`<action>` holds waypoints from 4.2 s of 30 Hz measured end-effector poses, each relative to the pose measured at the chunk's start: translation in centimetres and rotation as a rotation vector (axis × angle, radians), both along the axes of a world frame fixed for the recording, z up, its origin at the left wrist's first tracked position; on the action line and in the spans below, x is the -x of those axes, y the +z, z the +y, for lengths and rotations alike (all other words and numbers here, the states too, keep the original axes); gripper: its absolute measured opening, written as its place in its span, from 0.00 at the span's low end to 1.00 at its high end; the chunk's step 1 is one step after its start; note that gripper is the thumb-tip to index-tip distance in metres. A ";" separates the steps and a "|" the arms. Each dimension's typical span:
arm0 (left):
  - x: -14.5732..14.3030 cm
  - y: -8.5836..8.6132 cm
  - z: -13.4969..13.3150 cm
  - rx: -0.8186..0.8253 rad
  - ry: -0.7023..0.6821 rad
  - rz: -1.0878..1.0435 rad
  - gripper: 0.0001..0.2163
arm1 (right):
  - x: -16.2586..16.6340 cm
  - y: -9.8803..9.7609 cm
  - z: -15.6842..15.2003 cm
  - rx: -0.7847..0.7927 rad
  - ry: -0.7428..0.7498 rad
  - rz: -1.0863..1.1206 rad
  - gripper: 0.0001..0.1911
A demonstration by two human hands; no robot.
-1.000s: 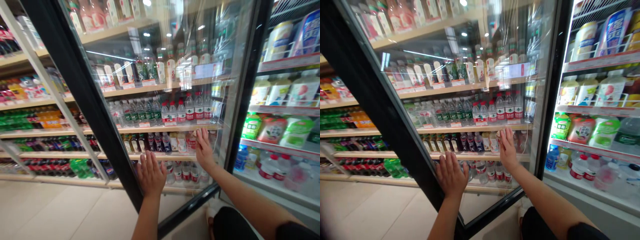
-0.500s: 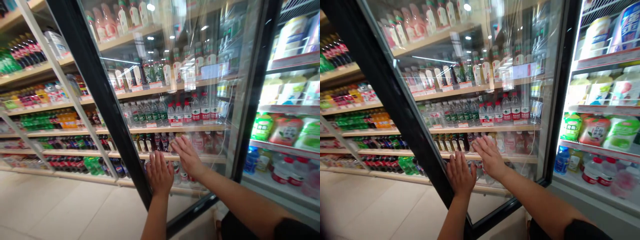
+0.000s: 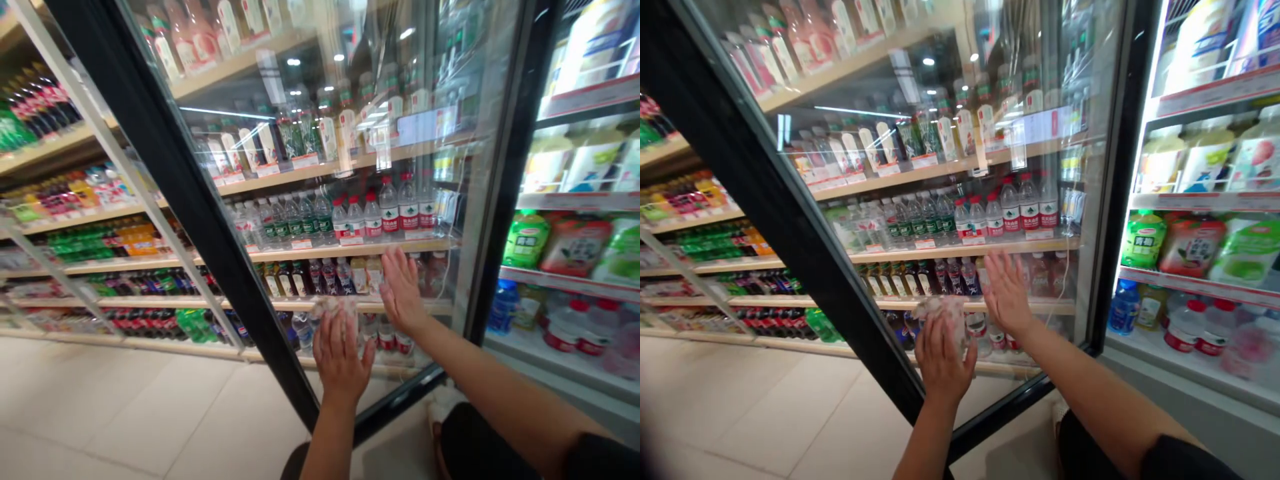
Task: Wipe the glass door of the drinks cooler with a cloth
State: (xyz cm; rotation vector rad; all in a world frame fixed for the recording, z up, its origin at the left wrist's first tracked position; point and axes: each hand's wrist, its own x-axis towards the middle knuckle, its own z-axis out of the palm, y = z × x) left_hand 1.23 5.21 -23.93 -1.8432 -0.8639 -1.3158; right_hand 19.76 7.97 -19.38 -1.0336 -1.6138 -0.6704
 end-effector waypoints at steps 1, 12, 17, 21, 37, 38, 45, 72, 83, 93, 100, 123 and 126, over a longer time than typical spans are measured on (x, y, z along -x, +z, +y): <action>-0.3 0.1 0.0 -0.017 0.059 -0.012 0.36 | -0.8 -0.5 0.9 -0.028 -0.090 -0.012 0.35; 1.4 2.9 2.8 -0.110 0.301 -0.075 0.27 | -1.9 -3.2 4.2 -0.083 -0.191 -0.082 0.32; 1.5 -5.8 2.2 -0.049 0.227 0.108 0.28 | -1.9 -3.4 4.2 -0.069 -0.188 -0.061 0.32; 2.2 -3.6 2.6 -0.048 0.264 0.095 0.30 | -1.9 -3.3 4.0 -0.090 -0.210 -0.076 0.31; 1.8 4.6 2.7 0.048 0.288 -0.123 0.30 | -2.3 -3.6 3.9 -0.071 -0.196 -0.083 0.30; 2.0 5.7 2.8 0.041 0.286 -0.134 0.30 | -2.3 -3.6 3.9 -0.077 -0.204 -0.085 0.30; 1.6 -0.5 1.7 -0.047 0.215 0.148 0.29 | -2.1 -3.6 3.9 -0.092 -0.205 -0.080 0.32; -0.3 -3.3 1.9 -0.007 0.211 0.148 0.27 | -1.9 -2.9 3.4 -0.181 -0.235 -0.104 0.37; 0.3 0.2 2.8 -0.040 0.314 0.031 0.30 | -1.9 -2.9 3.3 -0.173 -0.229 -0.109 0.36; -1.1 0.6 2.3 0.031 0.305 0.104 0.31 | -2.1 -3.6 3.5 -0.141 -0.232 -0.103 0.35; -2.5 -2.7 2.2 0.099 0.194 0.107 0.32 | -1.8 -3.0 3.1 -0.109 -0.188 -0.072 0.37; 3.6 2.2 3.1 -0.057 0.291 -0.003 0.30 | 3.0 -5.8 0.2 -0.053 0.059 -0.183 0.30; 3.5 1.7 3.3 -0.034 0.281 -0.034 0.30 | 2.9 -11.0 -0.6 -0.026 0.143 -0.344 0.26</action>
